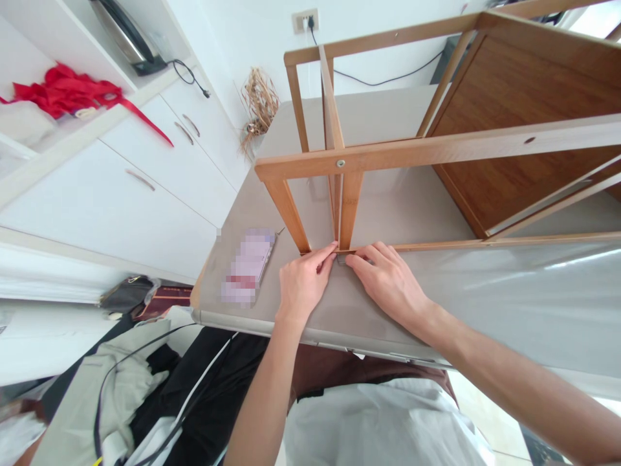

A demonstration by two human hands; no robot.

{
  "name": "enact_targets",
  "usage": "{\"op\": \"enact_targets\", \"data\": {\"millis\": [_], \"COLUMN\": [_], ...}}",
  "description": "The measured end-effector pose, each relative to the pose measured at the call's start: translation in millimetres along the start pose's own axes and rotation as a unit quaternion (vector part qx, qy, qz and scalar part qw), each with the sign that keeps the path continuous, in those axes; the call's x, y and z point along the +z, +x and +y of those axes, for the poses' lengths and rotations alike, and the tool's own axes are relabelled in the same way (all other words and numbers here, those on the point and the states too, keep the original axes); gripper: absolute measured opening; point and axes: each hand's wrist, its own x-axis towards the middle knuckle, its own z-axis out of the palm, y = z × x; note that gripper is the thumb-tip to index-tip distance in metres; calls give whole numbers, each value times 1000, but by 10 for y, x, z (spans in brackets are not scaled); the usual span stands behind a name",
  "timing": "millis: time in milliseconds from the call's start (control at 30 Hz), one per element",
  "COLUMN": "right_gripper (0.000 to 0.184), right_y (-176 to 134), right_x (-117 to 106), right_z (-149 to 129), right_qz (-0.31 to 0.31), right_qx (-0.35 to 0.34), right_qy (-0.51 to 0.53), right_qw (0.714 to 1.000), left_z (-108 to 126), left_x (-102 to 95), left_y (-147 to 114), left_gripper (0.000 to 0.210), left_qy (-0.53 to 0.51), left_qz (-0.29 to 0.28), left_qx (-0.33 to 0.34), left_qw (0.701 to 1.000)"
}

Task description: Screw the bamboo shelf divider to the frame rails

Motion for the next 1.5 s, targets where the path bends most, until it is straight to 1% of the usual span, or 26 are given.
{"op": "enact_targets", "data": {"millis": [667, 833, 1067, 1167, 1267, 1367, 1500], "right_gripper": [24, 23, 25, 21, 16, 16, 18], "right_y": [-13, -8, -17, -12, -2, 12, 25], "right_x": [41, 46, 85, 93, 97, 93, 81], "right_z": [-25, -60, -42, -36, -32, -28, -29], "right_qz": [40, 40, 37, 46, 50, 40, 26], "right_qx": [-20, -27, -21, -19, -7, -4, 0], "right_qy": [6, 21, 26, 16, -17, -46, -29], "right_qw": [999, 999, 999, 999, 999, 998, 999], "left_z": [13, 10, -4, -5, -5, -2, 12], "left_x": [0, 0, 0, 4, 8, 4, -11], "left_y": [6, 9, 5, 4, 5, 5, 5], "left_gripper": [28, 28, 29, 29, 28, 29, 28], "left_qy": [9, 7, 12, 10, 8, 6, 1], "left_qz": [-2, -3, 10, 13, 12, 11, 0], "left_qx": [2, -5, 16, 18, 17, 9, 3], "left_qw": [1000, 1000, 1000, 1000, 1000, 1000, 1000]}}
